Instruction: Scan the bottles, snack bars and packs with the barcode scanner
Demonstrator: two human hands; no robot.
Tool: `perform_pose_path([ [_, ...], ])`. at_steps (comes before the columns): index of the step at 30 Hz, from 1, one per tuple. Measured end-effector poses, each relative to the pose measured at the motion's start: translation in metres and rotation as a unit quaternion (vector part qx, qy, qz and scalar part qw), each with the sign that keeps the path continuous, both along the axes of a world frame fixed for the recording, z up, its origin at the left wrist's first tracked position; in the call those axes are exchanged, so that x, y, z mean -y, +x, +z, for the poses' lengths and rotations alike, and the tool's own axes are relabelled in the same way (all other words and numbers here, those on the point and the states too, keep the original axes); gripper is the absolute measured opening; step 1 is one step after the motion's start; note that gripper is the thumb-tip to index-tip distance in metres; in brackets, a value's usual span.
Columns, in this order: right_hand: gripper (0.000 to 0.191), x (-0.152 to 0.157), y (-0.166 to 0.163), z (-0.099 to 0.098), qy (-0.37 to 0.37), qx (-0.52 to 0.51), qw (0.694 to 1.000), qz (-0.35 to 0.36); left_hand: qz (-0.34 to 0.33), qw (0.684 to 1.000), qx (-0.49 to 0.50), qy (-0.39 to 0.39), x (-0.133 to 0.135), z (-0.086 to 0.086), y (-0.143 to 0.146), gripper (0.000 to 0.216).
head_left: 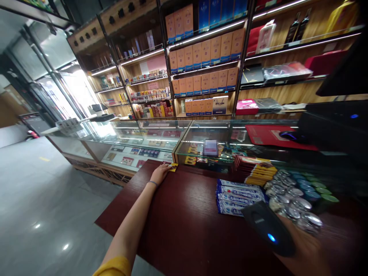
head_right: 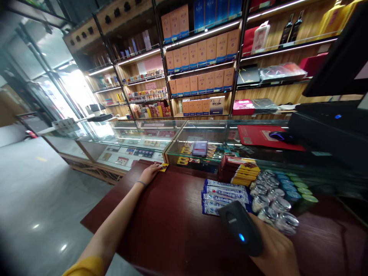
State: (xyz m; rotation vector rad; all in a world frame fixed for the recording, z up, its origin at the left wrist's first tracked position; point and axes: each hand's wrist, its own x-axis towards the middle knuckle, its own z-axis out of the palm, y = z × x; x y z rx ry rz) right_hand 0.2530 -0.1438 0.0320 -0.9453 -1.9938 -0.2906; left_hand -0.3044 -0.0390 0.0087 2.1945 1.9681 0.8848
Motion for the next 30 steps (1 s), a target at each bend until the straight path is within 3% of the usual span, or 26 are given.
perform_pose_path([
  [6, 0.067, -0.005, -0.001, -0.003, 0.0, -0.038, 0.999, -0.008, -0.034, 0.996, 0.005, 0.088, 0.009, 0.008, 0.005, 0.032],
  [11, 0.05, -0.01, 0.003, 0.011, 0.066, -0.015, 0.998, -0.02, 0.016, 0.98, 0.018, 0.196, 0.017, 0.022, 0.039, 0.026],
  [17, 0.035, -0.009, 0.014, 0.031, 0.082, -0.112, 0.987, -0.085, -0.079, 0.963, 0.041, 0.256, 0.009, 0.051, 0.149, 0.029],
  [22, 0.032, -0.013, 0.035, 0.03, 0.022, -0.179, 0.974, -0.137, -0.191, 0.945, 0.018, 0.265, -0.002, 0.079, 0.255, 0.032],
  [27, 0.038, -0.019, 0.05, 0.025, 0.02, -0.224, 0.96, -0.168, -0.245, 0.942, 0.016, 0.229, -0.015, 0.086, 0.342, 0.042],
  [30, 0.037, -0.02, 0.052, 0.021, 0.016, -0.232, 0.956, -0.177, -0.268, 0.94, 0.106, 0.181, -0.021, 0.092, 0.379, 0.047],
])
